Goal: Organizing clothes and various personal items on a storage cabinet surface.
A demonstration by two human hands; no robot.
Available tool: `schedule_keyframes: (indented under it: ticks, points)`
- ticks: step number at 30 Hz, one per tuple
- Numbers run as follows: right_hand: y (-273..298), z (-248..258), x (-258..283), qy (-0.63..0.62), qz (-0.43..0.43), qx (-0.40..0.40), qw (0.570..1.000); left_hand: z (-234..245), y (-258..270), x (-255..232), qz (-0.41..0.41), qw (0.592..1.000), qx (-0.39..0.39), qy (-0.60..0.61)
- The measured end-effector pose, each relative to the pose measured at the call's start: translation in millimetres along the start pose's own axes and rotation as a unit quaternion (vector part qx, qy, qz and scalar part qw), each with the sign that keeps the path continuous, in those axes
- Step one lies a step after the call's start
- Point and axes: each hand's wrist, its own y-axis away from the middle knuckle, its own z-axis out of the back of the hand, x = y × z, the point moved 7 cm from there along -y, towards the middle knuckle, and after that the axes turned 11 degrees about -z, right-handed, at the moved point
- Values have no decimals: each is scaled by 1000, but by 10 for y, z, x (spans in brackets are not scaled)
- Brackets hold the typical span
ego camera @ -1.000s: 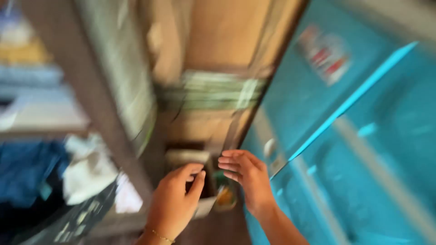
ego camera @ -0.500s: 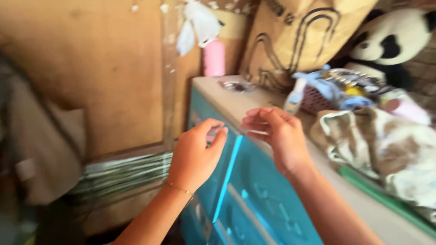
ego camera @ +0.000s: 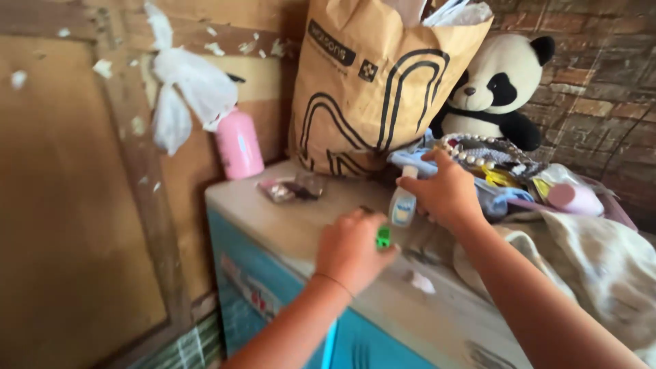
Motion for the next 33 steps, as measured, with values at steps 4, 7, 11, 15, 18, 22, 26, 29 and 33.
schedule_keyframes:
  ticks: [4,7,11,15,18,22,26,29,33]
  points:
    - [-85,-124,158,46,6,-24,999,-364,-211,263,-6,999,40,-30]
    - [-46,-250,352,-48,29,29,998,-444,-309,349,-31,999,21,-34]
    - [-1,-248,679,-30,47,-2,998,-308,-309,322,-87,996,-17,6]
    - [-40,-516,1026,-70,81,57,993,-176,-255,438,-104,994,-10,16]
    - [40,-814,1235,-29,98,95,990,104,-187,636,-47,997,23,58]
    - [40,-1132,1329,50,160,78,983,223,-145,1123,20,999,16,36]
    - [-89,-1271,1235,39,173,93,980,428,-72,1343,40,998,-29,30]
    - [-240,-1296,1142,-58,120,118,984,496,-52,1422,61,997,-26,50]
    - [-378,-1332,989,-243,17,165,956,615,-64,1454,83,993,-50,67]
